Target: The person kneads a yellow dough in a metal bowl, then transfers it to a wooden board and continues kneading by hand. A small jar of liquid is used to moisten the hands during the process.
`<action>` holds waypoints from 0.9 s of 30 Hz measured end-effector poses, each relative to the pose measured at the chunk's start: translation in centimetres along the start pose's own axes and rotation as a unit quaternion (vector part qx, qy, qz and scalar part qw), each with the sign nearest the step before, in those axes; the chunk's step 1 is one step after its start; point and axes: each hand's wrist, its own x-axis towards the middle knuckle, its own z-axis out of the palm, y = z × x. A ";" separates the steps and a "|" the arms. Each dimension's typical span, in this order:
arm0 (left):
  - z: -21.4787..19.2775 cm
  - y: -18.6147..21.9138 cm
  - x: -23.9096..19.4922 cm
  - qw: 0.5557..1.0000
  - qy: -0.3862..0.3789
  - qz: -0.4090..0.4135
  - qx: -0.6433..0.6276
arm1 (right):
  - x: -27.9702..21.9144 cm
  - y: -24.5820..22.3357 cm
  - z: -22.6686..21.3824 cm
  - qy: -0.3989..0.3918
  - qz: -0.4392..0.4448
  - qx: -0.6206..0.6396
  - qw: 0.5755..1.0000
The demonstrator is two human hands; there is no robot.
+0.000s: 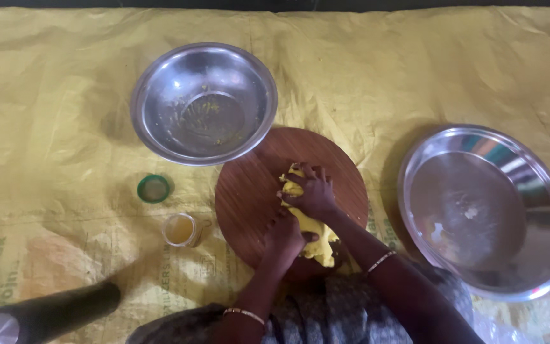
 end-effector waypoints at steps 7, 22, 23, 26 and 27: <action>0.1 0.0 0.3 0.997 -0.040 -0.066 -0.025 | 4.6 2.4 2.8 0.031 -0.046 -0.044 0.997; 2.0 -2.1 1.0 0.995 0.064 -0.017 -0.071 | -5.7 -1.1 -1.7 0.019 0.004 -0.104 0.994; 2.0 -2.6 0.9 0.996 0.065 -0.012 -0.067 | -5.4 -1.6 -1.4 -0.004 0.028 -0.081 0.996; 1.7 -3.8 1.4 0.975 0.028 0.121 -0.184 | -1.5 -1.0 -0.9 -0.055 0.071 -0.035 0.995; 1.6 -4.1 1.7 0.969 -0.002 0.139 -0.204 | -0.2 -0.5 -0.8 -0.063 0.072 -0.029 0.995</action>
